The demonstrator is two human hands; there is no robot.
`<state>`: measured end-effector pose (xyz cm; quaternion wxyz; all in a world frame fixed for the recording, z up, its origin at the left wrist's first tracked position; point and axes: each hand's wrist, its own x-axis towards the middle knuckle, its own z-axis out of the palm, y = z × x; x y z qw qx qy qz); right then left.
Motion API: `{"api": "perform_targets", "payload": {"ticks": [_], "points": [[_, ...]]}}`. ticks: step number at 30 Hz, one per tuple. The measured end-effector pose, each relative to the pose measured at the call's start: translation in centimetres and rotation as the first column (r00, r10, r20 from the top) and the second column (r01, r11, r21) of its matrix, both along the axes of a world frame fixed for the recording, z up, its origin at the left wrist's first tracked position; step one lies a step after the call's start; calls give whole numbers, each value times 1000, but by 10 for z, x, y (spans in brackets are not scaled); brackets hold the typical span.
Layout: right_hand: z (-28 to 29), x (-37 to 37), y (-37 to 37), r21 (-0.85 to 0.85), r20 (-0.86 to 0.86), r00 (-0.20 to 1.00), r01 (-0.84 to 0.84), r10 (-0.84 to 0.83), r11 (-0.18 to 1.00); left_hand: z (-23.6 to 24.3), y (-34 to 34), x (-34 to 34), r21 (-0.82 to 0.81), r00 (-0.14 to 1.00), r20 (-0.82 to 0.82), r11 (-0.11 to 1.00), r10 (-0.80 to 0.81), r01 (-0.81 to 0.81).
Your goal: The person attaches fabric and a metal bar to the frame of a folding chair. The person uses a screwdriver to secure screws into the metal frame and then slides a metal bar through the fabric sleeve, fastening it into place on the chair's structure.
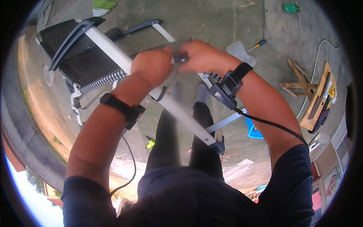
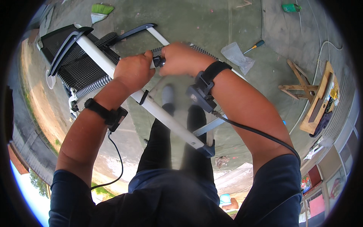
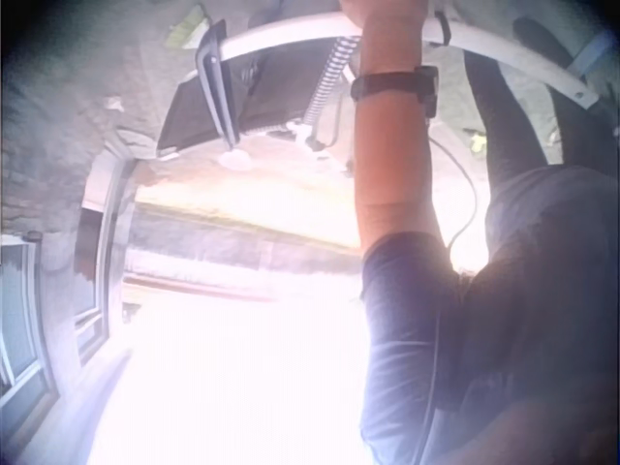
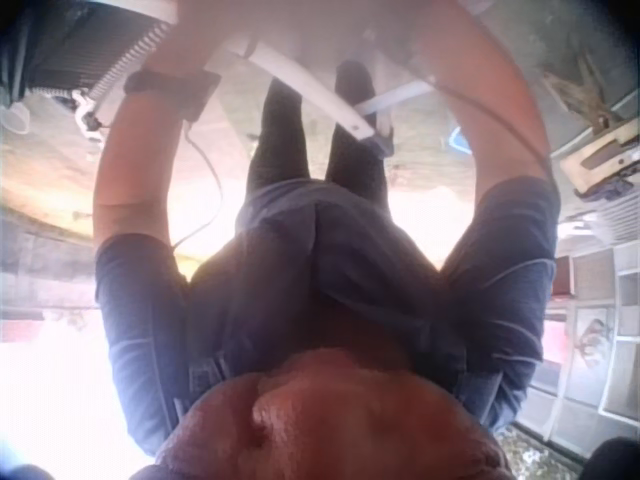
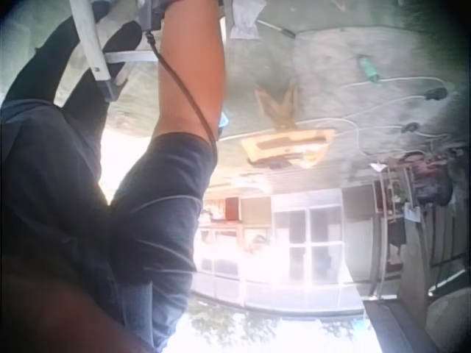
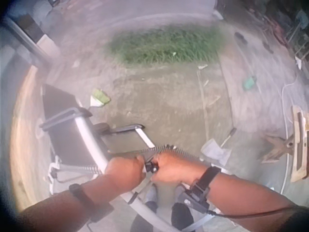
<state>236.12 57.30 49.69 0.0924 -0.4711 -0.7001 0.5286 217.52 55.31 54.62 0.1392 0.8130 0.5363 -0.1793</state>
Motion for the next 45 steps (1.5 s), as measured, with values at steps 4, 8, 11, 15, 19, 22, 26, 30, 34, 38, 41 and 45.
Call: {"api": "perform_targets", "payload": {"ticks": [4, 8, 11, 15, 19, 22, 26, 30, 34, 38, 41, 45], "points": [[-8, -12, -8, -2, -69, 992, 102, -101, 995, 12, -1, -2, -55, 1000, -26, 998, 14, -15], [-9, -20, -9, -120, -105, 976, 177, -190, 977, 2, -3, -15, 25, 999, 29, 999, -26, 26], [1, -23, -7, -283, -169, 955, 188, -242, 941, -2, -3, -24, 40, 999, 32, 999, -6, 5], [9, -17, -4, -319, -95, 978, 146, -185, 936, 1, -3, -24, -1, 999, 26, 1000, 27, -27], [12, -13, -6, -277, -77, 985, 125, -152, 953, -1, -4, -21, -17, 998, 50, 999, 42, -41], [13, -11, -11, -259, -62, 983, 151, -172, 954, 1, -6, -18, -38, 998, 43, 998, 54, -52], [25, -6, -11, -253, -44, 983, 160, -177, 954, 6, -5, -14, -51, 997, 48, 997, 64, -62], [15, -11, -2, -348, -95, 976, 151, -195, 925, 11, -3, -23, -33, 997, 56, 999, 44, -42], [28, -32, 8, -533, -30, 942, 267, -333, 803, 14, 1, -40, -19, 996, 84, 999, 42, -40], [40, -54, 14, -469, 10, 975, 203, -224, 860, 15, 0, -60, 3, 992, 116, 998, 55, -56], [47, -73, 20, -431, 66, 980, 196, -186, 881, 21, 4, -82, -1, 988, 138, 998, 67, -67], [47, -101, 21, -271, 110, 979, 196, -172, 942, 33, 10, -112, 57, 948, 315, 996, 47, -68]]}}
